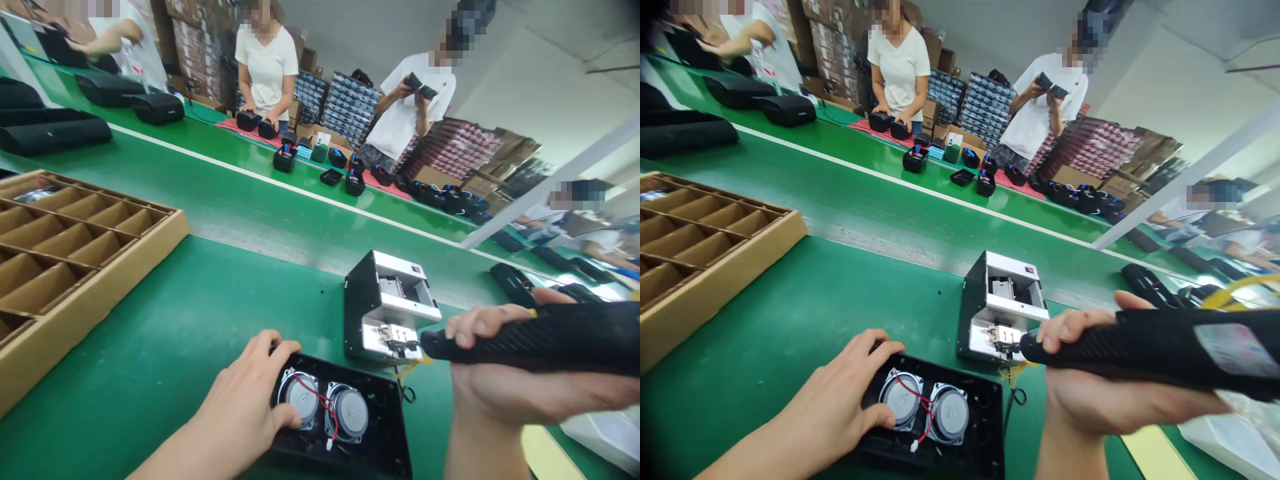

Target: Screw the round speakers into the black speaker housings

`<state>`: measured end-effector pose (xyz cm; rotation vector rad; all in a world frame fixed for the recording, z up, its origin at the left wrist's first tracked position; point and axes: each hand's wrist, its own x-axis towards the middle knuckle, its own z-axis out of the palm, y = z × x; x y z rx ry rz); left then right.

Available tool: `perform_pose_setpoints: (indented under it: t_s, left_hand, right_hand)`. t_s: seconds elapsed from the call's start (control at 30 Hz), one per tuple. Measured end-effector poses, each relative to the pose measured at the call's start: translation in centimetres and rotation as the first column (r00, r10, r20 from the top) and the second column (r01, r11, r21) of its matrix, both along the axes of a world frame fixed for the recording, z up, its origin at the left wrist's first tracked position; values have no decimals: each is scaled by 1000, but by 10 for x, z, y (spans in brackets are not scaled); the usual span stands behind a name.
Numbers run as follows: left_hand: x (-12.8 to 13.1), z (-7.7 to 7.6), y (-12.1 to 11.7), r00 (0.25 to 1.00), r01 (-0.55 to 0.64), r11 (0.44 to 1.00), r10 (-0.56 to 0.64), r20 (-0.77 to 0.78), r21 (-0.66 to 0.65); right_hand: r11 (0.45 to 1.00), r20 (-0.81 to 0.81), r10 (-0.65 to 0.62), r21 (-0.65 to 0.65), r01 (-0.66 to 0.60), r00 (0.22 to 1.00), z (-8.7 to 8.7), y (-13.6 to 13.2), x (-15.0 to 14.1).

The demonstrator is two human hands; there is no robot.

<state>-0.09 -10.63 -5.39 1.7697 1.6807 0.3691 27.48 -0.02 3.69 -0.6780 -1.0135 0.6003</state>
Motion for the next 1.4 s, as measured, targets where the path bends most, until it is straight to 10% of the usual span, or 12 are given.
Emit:
perform_pose_setpoints:
  t_s: [0.27, 1.4]
  left_hand:
    - [-4, -18, -4, 994, -49, 999, 49, 100, -3]
    - [-6, 2, 2, 998, -21, 999, 23, 64, -37]
  right_hand:
    - [992, 179, -122, 37, 117, 976, -7, 13, -8]
    - [1000, 128, 3, -6, -2, 992, -20, 8, 5]
